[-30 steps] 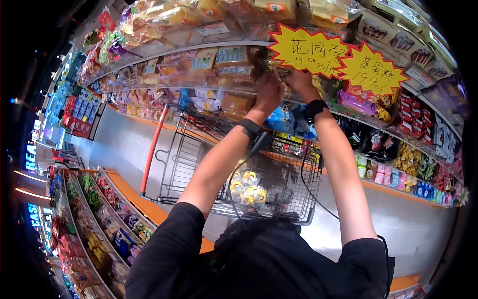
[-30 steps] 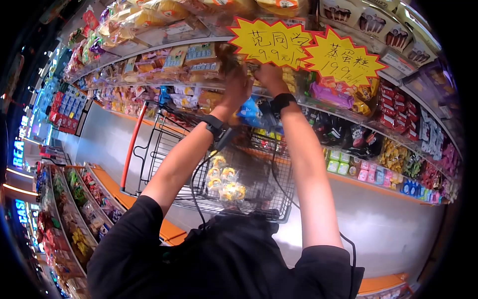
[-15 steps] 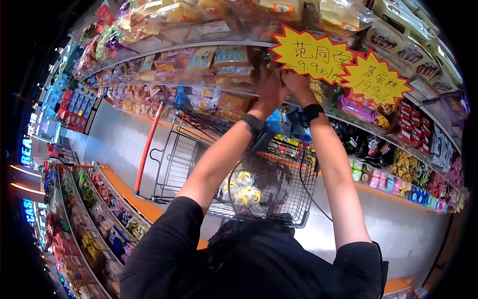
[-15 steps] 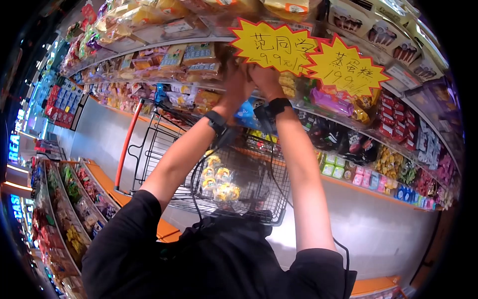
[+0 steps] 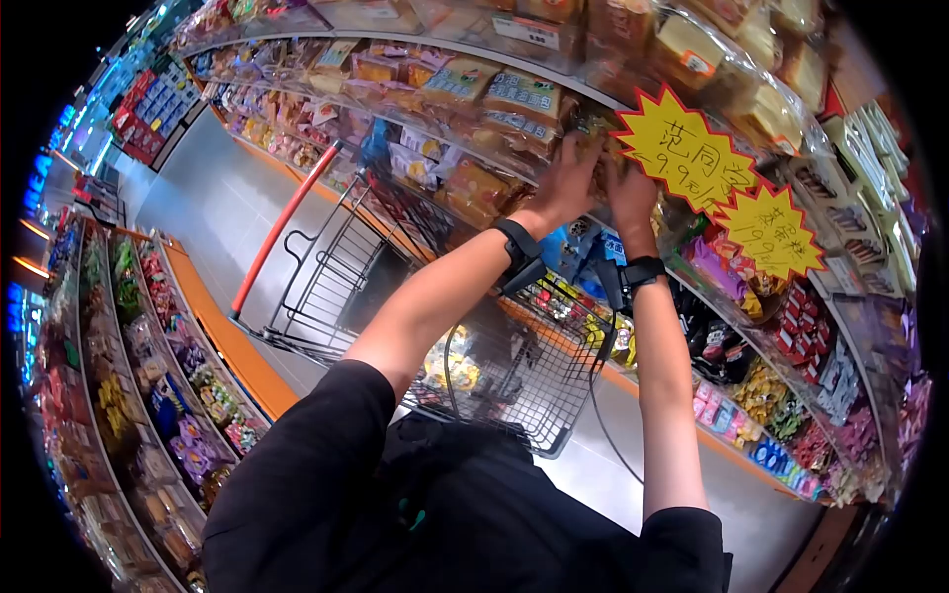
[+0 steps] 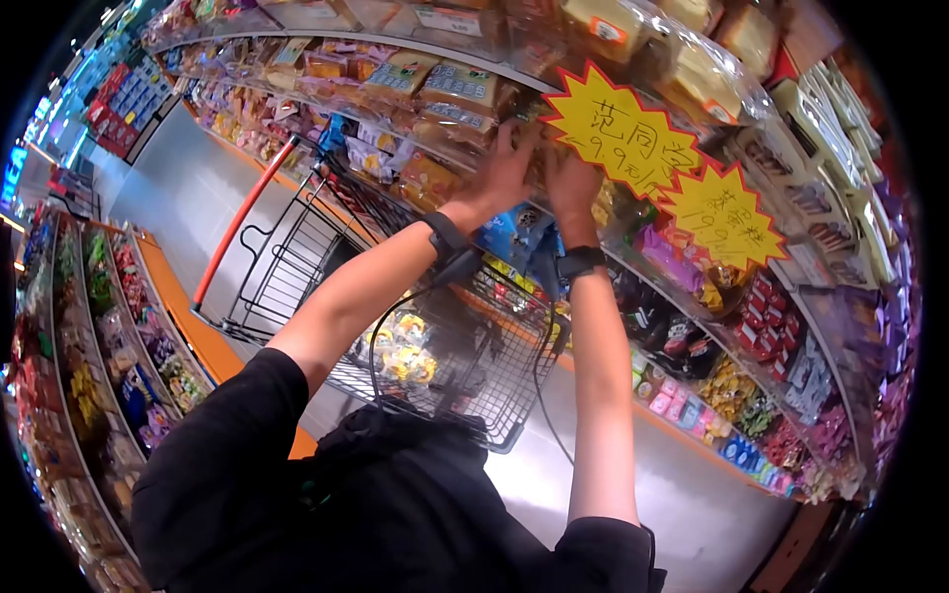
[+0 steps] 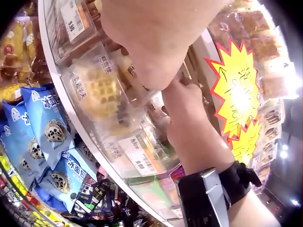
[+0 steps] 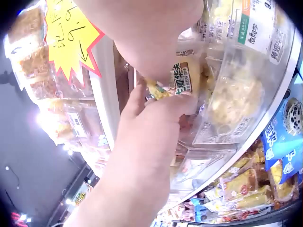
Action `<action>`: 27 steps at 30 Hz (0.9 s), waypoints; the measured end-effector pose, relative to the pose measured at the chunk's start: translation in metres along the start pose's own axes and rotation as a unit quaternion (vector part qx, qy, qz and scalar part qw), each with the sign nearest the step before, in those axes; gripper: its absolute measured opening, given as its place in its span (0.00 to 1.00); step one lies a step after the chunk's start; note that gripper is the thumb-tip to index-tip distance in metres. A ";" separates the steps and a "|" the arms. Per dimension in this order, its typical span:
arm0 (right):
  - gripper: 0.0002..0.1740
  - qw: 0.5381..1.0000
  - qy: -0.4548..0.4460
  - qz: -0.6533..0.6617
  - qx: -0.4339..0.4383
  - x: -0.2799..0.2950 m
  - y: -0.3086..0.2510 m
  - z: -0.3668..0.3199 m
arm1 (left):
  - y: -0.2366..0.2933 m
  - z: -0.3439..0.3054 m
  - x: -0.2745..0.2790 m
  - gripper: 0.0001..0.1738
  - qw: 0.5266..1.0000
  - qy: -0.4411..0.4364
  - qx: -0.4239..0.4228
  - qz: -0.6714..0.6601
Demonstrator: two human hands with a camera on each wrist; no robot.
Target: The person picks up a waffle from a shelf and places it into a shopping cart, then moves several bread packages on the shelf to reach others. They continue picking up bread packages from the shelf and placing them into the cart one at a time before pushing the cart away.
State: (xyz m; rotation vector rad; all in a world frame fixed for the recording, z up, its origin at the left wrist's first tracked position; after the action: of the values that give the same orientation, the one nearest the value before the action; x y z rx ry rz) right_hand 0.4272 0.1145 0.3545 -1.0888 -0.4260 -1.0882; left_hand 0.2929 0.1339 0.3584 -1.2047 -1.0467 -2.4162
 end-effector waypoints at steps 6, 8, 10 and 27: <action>0.16 0.998 0.058 0.007 0.009 -0.011 0.002 -0.001 | -0.007 -0.001 0.000 0.43 0.999 0.021 -0.044 0.002; 0.14 0.995 0.092 0.027 0.041 -0.012 -0.005 0.000 | -0.007 0.003 0.001 0.40 0.998 0.030 -0.047 -0.006; 0.11 1.000 0.024 0.011 0.007 -0.008 -0.017 -0.001 | -0.007 0.005 -0.001 0.37 0.998 0.048 -0.048 -0.013; 0.27 0.989 -0.145 -0.004 -0.041 0.007 0.014 0.038 | -0.019 0.004 -0.036 0.35 0.995 0.100 0.002 -0.031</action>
State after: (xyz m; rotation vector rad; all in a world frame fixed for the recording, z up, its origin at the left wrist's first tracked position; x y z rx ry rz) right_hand 0.4505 0.1449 0.3696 -1.3261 -0.6209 -0.9642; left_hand 0.3090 0.1466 0.3229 -0.9189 -1.0415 -2.5173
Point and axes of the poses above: each hand's wrist, its own z-axis towards the middle knuckle, its own x-axis out of the back of the hand, y = z × x, the point moved 4 cm from there along z, towards the middle knuckle, and after that the axes turned 10 degrees about -y, right-handed, at the moved point
